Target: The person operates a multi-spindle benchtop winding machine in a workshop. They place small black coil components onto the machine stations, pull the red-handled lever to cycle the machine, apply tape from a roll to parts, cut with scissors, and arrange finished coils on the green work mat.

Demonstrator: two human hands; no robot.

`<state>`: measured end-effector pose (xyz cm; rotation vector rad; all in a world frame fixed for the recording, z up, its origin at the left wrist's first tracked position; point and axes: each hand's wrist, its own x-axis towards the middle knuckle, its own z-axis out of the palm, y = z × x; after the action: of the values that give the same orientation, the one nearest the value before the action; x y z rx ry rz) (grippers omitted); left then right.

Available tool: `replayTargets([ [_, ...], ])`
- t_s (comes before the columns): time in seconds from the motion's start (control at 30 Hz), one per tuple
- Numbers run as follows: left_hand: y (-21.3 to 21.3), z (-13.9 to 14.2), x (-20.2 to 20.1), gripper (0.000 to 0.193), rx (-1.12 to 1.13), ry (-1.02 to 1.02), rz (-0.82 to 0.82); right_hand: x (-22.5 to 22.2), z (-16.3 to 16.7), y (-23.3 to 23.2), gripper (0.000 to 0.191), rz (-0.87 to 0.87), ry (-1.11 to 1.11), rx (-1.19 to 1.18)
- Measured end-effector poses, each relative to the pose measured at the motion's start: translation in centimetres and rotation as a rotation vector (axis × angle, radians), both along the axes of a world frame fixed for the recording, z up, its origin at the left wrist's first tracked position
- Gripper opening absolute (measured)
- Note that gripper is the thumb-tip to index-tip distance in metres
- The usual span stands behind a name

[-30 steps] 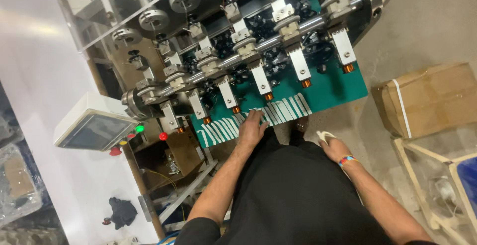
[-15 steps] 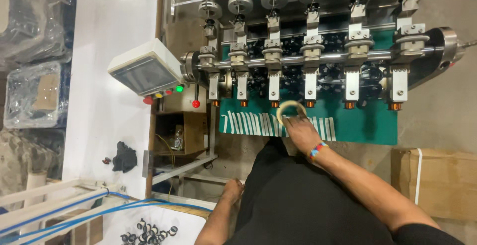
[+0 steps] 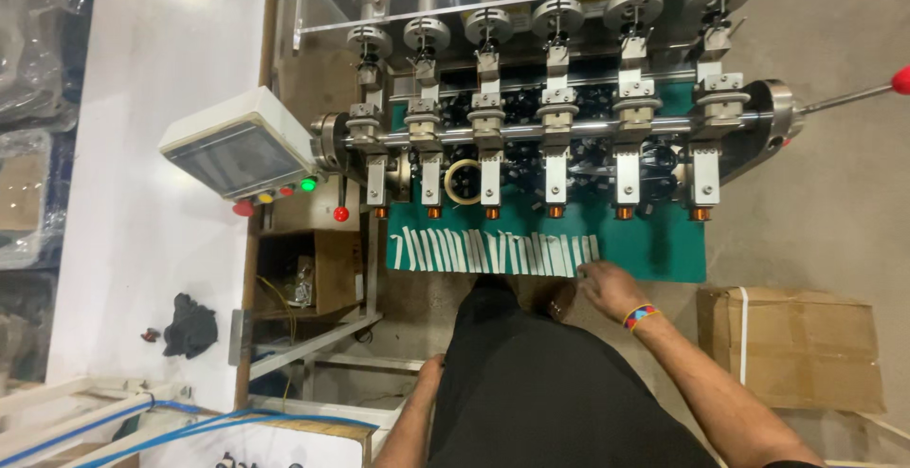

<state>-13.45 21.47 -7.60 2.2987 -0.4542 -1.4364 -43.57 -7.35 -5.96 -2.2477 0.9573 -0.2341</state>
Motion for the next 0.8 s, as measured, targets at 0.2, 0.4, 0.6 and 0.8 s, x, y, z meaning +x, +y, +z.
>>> replayTargets([
  [0.2, -3.7, 1.4, 1.7, 0.035, -0.04, -0.203, -0.378, -2.2, 2.8, -9.6, 0.032, -0.419, 0.151, -0.379],
  [0.4, -7.2, 3.1, 2.1, 0.034, -0.048, -0.051, -0.365, 0.6, 3.5, -14.1, 0.045, -0.25, 0.425, -0.675],
  [0.6, -6.7, -1.7, 5.1, 0.033, -0.077, 0.032, -0.224, 2.6, 3.4, -17.2, 0.043, -0.638, 0.234, -0.018],
  [0.8, -7.9, -3.2, 9.6, 0.032, -0.005, 0.127, -0.29, 1.9, 1.9, -17.5, 0.043, -0.527, 0.211, -0.191],
])
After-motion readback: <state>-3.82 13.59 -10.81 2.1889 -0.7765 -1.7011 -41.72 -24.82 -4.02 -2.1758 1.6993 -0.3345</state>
